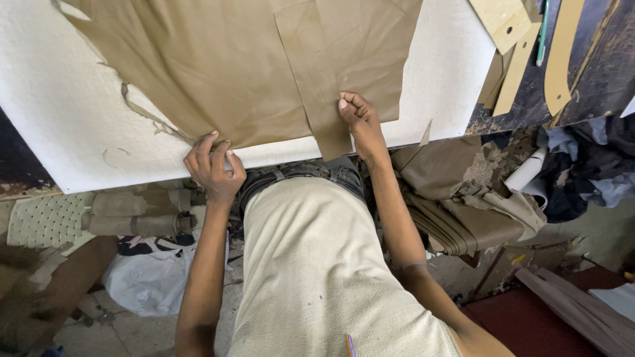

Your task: The person places a wooden pattern piece on a large sheet of brown fabric, traces its outline with a marker, and cuts along the traced line with a utility knife. They repeat this process with multiple pattern pieces, removing cut fabric pieces and repositioning the pattern for subsequent cuts.

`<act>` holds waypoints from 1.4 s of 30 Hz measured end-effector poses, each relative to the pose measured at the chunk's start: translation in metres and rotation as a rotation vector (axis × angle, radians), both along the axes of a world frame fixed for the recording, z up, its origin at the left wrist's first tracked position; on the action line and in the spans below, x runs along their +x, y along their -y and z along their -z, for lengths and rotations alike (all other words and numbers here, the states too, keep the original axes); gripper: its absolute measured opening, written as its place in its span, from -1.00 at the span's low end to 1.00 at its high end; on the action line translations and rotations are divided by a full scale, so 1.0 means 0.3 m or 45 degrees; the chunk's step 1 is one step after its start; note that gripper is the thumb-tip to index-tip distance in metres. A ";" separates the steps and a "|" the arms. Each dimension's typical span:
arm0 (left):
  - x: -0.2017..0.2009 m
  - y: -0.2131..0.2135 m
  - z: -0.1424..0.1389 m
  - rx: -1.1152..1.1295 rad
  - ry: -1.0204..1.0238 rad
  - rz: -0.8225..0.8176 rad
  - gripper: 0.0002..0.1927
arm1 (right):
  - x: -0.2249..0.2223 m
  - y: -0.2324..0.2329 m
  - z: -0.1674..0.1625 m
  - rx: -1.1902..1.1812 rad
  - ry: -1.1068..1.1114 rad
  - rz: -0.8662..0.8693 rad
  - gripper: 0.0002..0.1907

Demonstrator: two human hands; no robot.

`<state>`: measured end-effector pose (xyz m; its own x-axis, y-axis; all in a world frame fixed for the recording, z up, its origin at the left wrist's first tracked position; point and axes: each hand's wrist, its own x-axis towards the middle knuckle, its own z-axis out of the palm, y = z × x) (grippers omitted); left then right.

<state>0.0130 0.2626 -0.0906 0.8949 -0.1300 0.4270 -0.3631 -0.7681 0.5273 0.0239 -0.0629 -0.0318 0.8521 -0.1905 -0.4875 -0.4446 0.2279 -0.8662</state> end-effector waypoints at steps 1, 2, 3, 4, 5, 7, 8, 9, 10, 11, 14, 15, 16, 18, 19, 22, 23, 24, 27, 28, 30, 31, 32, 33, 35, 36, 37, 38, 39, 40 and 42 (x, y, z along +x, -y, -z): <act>0.000 0.001 0.002 -0.009 -0.018 -0.003 -0.83 | 0.004 -0.003 -0.002 0.032 0.006 -0.005 -0.74; -0.003 0.002 0.004 -0.017 -0.032 -0.009 -0.83 | 0.007 -0.007 -0.007 0.013 0.005 -0.009 -0.74; 0.000 0.004 0.007 -0.025 -0.040 -0.018 -0.82 | 0.014 -0.009 -0.012 -0.007 0.011 -0.015 -0.75; -0.003 0.006 0.009 -0.025 -0.044 -0.031 -0.83 | 0.015 -0.011 -0.018 -0.025 0.010 -0.019 -0.75; 0.000 0.009 0.013 -0.026 -0.043 -0.043 -0.83 | 0.021 -0.010 -0.022 -0.010 -0.003 -0.024 -0.75; 0.001 0.013 0.018 -0.024 -0.041 -0.063 -0.83 | 0.023 -0.004 -0.029 0.016 -0.037 -0.029 -0.75; 0.000 0.015 0.020 -0.025 -0.034 -0.072 -0.84 | 0.022 -0.002 -0.028 0.001 -0.031 -0.052 -0.75; 0.001 0.017 0.022 -0.031 -0.026 -0.080 -0.84 | 0.020 0.000 -0.025 -0.019 -0.024 -0.074 -0.76; 0.000 0.019 0.023 -0.032 -0.033 -0.080 -0.84 | 0.016 0.004 -0.023 -0.040 -0.018 -0.096 -0.76; 0.000 0.019 0.023 -0.034 -0.040 -0.078 -0.84 | 0.012 0.004 -0.017 -0.027 -0.012 -0.097 -0.77; 0.001 0.019 0.015 -0.050 -0.050 -0.082 -0.84 | 0.010 0.022 -0.008 -0.046 0.021 -0.145 -0.81; 0.003 0.019 0.009 -0.054 -0.052 -0.086 -0.84 | 0.016 0.042 -0.012 -0.088 0.029 -0.185 -0.82; 0.007 0.019 0.002 -0.064 -0.062 -0.086 -0.83 | 0.031 0.064 -0.015 -0.129 0.041 -0.224 -0.83; 0.015 0.024 -0.014 -0.084 -0.083 -0.083 -0.83 | 0.063 0.160 -0.048 -0.302 0.030 0.033 -0.81; 0.019 0.027 -0.023 -0.092 -0.088 -0.094 -0.84 | 0.080 0.225 -0.071 -0.449 0.241 0.162 -0.74; 0.025 0.036 -0.051 -0.145 -0.115 -0.092 -0.86 | 0.185 0.474 -0.125 -0.360 0.814 0.476 -0.62; 0.022 0.033 -0.061 -0.172 -0.137 -0.083 -0.86 | 0.201 0.543 -0.133 -0.493 0.920 0.457 -0.61; 0.020 0.030 -0.068 -0.198 -0.161 -0.073 -0.86 | 0.210 0.605 -0.138 -0.627 1.022 0.436 -0.59; 0.029 -0.013 -0.089 -0.455 -0.340 0.067 -0.81 | 0.183 0.714 -0.128 -1.413 0.760 0.358 -0.38; 0.049 -0.037 -0.094 -0.596 -0.358 0.054 -0.80 | 0.157 0.704 -0.108 -1.352 0.610 0.486 -0.42; 0.120 -0.095 -0.101 -0.789 -0.309 -0.079 -0.82 | 0.100 0.659 -0.075 -1.233 0.249 0.573 -0.59; 0.172 -0.124 -0.103 -0.836 -0.240 -0.204 -0.84 | 0.050 0.597 -0.050 -1.176 0.040 0.531 -0.71; 0.235 -0.162 -0.110 -1.043 -0.311 -0.282 -0.80 | 0.000 0.519 -0.021 -0.947 0.002 0.564 -0.77; 0.312 -0.202 -0.119 -1.246 -0.383 -0.359 -0.71 | -0.023 0.455 0.002 -0.784 -0.018 0.552 -0.77; 0.461 -0.262 -0.142 -1.163 -0.462 -0.358 -0.79 | -0.110 0.323 0.020 -1.021 -0.054 0.475 -0.71; 0.533 -0.270 -0.148 -1.388 -0.565 -0.345 -0.78 | -0.130 0.279 0.019 -1.021 -0.048 0.483 -0.68; 0.607 -0.281 -0.157 -1.609 -0.670 -0.326 -0.76 | -0.144 0.240 0.017 -1.020 -0.043 0.493 -0.65; 0.659 -0.280 -0.161 -1.439 -0.824 -0.323 -0.80 | -0.152 0.206 0.012 -1.016 -0.036 0.504 -0.62; 0.711 -0.271 -0.162 -1.263 -0.965 -0.315 -0.83 | -0.155 0.184 0.003 -1.010 -0.062 0.500 -0.64; 0.767 -0.267 -0.165 -1.081 -1.093 -0.304 -0.83 | -0.154 0.167 -0.009 -1.001 -0.084 0.498 -0.66; 0.846 -0.232 -0.154 -1.159 -0.939 -0.046 -0.84 | -0.152 0.143 -0.031 -1.006 -0.113 0.516 -0.69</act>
<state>0.2669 0.3322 -0.0443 0.9616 -0.0133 -0.2742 0.2742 -0.0022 0.9617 -0.0219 -0.1056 -0.0224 0.6118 -0.7771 -0.1474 -0.5324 -0.2669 -0.8033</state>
